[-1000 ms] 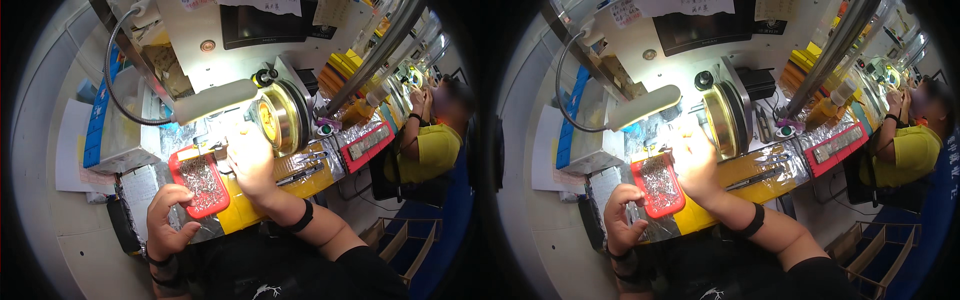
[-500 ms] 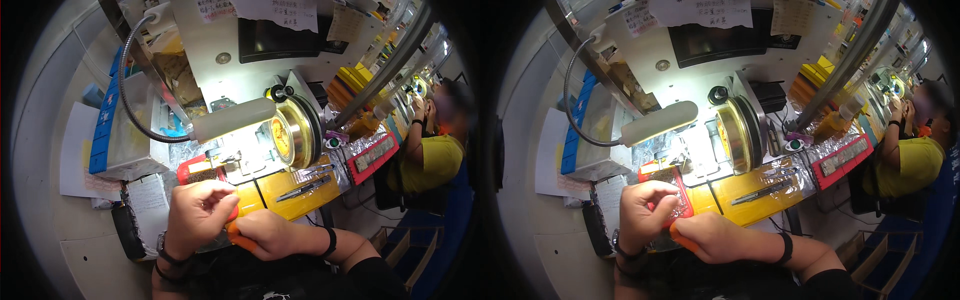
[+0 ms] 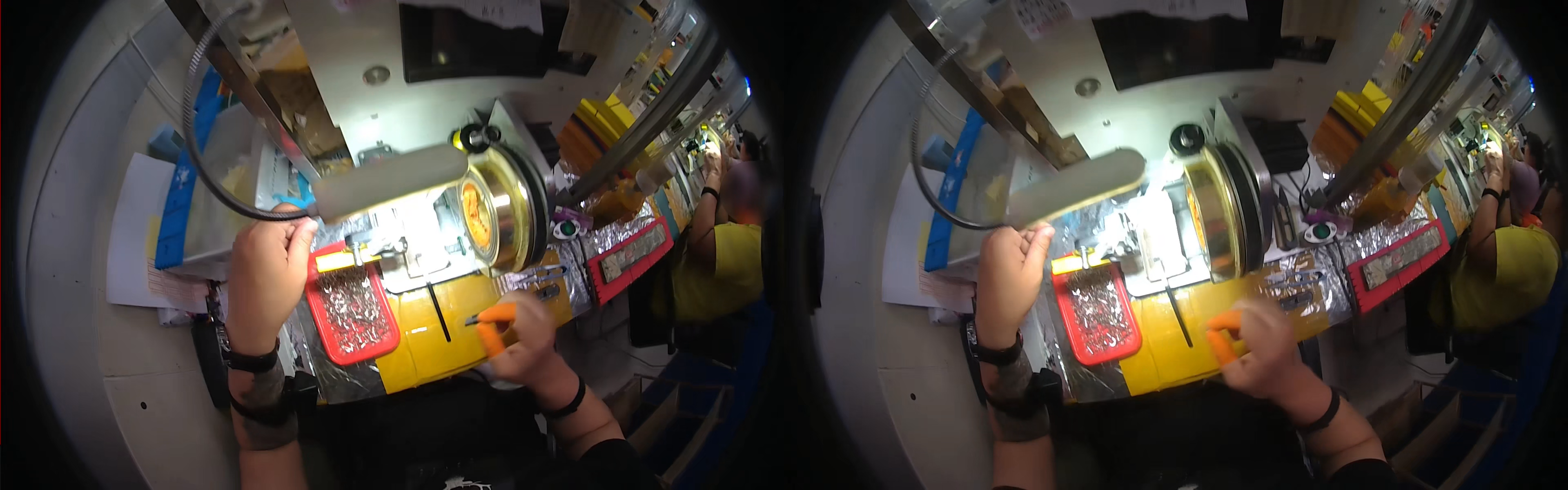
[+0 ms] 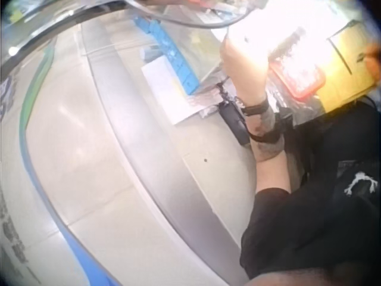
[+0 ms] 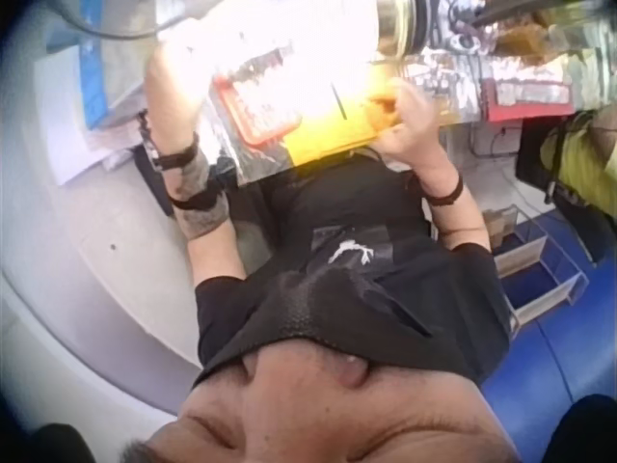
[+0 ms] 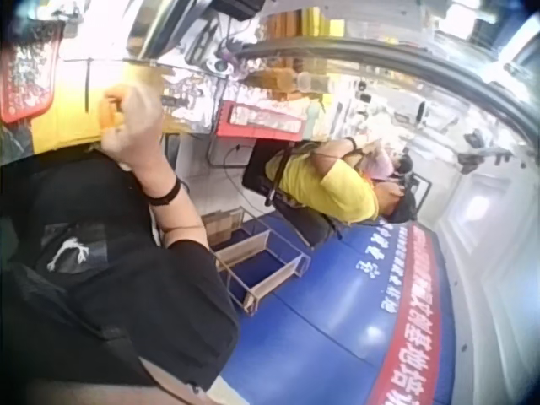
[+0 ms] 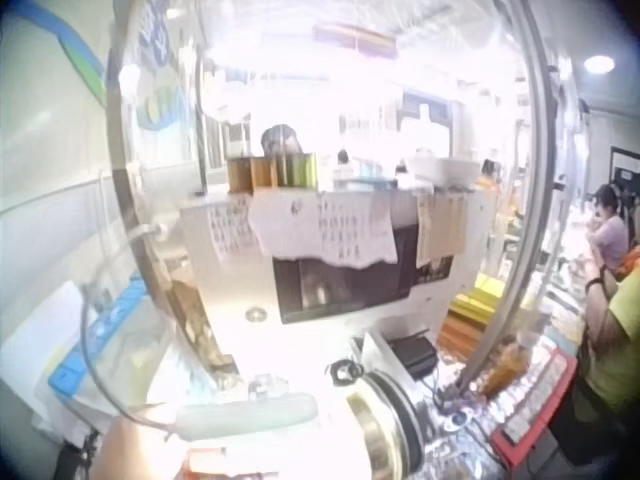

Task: Assembling small metal components using pliers, glue, and a polishing machine.

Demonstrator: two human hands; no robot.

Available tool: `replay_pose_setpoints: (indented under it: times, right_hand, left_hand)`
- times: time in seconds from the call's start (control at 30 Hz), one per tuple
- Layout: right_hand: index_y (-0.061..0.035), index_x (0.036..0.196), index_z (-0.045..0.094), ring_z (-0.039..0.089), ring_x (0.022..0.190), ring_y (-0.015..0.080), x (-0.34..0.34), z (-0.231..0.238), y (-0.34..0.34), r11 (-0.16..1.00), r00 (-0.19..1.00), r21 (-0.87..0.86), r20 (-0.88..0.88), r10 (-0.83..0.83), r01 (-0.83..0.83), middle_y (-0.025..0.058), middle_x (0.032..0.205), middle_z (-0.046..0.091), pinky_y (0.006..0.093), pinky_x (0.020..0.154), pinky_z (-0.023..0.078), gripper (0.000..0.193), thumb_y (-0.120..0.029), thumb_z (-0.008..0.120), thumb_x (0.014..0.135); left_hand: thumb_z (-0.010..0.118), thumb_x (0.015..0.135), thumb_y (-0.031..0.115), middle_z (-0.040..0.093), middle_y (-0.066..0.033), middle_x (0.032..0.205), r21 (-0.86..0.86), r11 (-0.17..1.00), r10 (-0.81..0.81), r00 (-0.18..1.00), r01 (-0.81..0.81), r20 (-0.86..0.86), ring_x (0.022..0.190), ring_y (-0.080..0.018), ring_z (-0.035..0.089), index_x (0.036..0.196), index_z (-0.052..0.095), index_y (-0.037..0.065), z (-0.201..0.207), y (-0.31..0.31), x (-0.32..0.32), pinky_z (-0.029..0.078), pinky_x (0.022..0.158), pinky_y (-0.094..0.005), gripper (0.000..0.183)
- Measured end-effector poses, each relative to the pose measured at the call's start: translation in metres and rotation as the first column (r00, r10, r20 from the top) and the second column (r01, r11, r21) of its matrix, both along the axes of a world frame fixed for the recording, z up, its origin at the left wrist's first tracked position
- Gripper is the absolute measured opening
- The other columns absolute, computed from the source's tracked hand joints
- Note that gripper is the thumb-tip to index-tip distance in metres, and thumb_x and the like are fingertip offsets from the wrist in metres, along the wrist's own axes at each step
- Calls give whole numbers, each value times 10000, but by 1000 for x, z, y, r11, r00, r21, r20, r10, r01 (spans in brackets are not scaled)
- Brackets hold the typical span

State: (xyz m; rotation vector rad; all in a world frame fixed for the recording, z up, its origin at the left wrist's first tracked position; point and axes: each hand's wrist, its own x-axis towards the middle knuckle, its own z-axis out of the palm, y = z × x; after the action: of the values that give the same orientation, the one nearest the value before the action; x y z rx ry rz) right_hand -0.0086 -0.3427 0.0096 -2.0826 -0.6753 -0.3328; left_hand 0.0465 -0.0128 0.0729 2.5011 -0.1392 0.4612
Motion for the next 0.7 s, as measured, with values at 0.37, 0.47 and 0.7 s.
replay_pose_setpoints:
  times: [0.37,0.47,0.7]
  right_hand:
    - [-13,914,678,562,710,297,12,-36,-24,988,976,13,158,-152,152,122,821,613,375,646,456,160,-6,758,776]
    - [-4,914,674,562,712,297,9,-38,-25,989,972,12,183,-148,148,132,819,607,370,644,453,151,-1,749,783]
    - [4,919,664,559,711,288,6,-43,-27,988,972,32,173,-157,153,131,819,601,356,631,448,157,21,745,785]
  left_hand:
    - [640,977,30,609,-108,666,-183,978,43,949,-105,-313,587,-128,584,900,629,-46,-32,12,-23,455,577,-310,109]
    - [652,957,50,621,-111,684,-63,996,48,959,-68,-279,586,-159,581,950,654,-48,-31,14,-37,453,587,-322,99]
    - [804,811,84,668,-127,980,98,986,-110,969,134,-220,961,-346,610,991,717,21,-38,-13,-79,502,845,-429,210]
